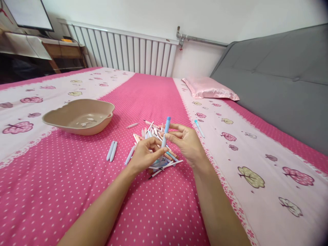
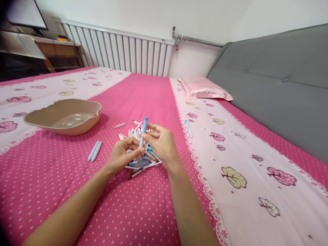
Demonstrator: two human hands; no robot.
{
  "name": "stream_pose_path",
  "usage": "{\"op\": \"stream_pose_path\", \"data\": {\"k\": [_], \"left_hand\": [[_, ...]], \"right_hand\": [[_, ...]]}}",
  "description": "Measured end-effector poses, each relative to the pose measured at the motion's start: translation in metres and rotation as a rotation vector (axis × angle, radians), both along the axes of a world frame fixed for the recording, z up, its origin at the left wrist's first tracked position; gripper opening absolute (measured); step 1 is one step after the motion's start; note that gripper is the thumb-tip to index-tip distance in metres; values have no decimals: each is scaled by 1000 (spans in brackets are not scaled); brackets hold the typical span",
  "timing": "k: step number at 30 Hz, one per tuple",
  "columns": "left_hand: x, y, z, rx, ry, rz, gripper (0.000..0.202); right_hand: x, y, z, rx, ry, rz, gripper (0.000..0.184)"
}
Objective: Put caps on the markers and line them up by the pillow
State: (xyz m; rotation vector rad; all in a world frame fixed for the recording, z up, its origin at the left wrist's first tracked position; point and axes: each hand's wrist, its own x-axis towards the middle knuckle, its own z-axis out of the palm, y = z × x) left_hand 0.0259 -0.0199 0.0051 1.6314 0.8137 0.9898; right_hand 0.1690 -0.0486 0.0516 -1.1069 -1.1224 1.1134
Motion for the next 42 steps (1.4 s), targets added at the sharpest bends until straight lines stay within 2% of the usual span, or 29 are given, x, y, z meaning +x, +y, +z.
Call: {"op": "stream_pose_path", "data": {"k": [3, 5, 9, 17, 23, 31, 36, 42], "left_hand": [[-1, -1, 2, -181, -144, -158, 36], [-2, -1, 2, -236, -200, -236, 36], [-3, 0, 1, -306, -240, -311, 34], [-3, 0, 6, -262, -165, -275, 33], [-4, 1, 2, -250, -172, -272, 31], [-4, 5, -6, -149, -90, -71, 32], [-3, 0, 0, -270, -152, -185, 33], [-4, -2, 4, -323, -153, -203, 32]], "right_hand": [[0, -2, 2, -38, 81, 34, 48], [0, -2, 3, -60, 108, 57, 45], [0, -2, 3, -73, 123, 100, 41], [2, 1, -3, -26, 52, 72, 46], [1, 3, -4, -17, 6, 40, 46], [-5, 1, -5, -27, -62, 23, 49], [-2, -2, -2, -6, -21, 54, 49], [1, -3, 4, 34, 46, 90, 36]]}}
